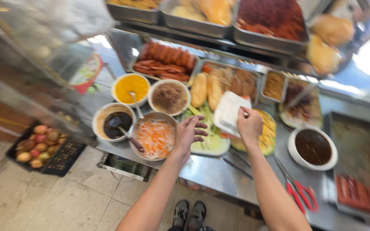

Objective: The person scoops yellow rice into a styrofoam container, adds a dark sauce, ketchup, sliced cucumber, shredded vegetables, sliced sausage, and a fried egg. The person closes the container, places it in a plastic bag, and handles cash from a drawer. The person then toasts bread on a grill and wraps it in paper.

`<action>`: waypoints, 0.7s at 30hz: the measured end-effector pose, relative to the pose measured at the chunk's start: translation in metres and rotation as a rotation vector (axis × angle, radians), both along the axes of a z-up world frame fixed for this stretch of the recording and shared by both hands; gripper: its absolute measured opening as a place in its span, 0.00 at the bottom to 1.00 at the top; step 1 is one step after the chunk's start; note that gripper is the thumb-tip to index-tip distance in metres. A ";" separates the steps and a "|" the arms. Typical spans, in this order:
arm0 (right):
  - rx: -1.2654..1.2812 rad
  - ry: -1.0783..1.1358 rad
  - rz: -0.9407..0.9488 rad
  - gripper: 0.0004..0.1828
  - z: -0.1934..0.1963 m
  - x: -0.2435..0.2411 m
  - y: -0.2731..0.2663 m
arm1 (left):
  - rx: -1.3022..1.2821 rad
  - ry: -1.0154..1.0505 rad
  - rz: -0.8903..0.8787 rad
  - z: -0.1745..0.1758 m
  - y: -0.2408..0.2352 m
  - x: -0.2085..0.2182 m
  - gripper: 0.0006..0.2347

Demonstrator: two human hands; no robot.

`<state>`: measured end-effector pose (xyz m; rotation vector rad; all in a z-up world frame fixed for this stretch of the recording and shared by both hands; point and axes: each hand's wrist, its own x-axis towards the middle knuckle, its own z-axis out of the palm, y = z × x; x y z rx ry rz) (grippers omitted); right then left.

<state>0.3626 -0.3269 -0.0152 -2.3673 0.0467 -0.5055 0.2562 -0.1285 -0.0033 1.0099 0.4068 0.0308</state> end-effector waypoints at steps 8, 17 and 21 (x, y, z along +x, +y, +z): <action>0.446 -0.419 0.935 0.15 0.219 -0.016 0.194 | 0.022 -0.427 0.665 0.117 0.143 0.010 0.16; 0.551 -0.186 1.125 0.15 0.304 -0.009 0.378 | -0.487 -0.517 0.442 0.194 0.242 0.047 0.36; 0.501 -0.126 0.967 0.14 0.279 0.008 0.395 | -0.487 -0.631 0.311 0.199 0.220 0.055 0.37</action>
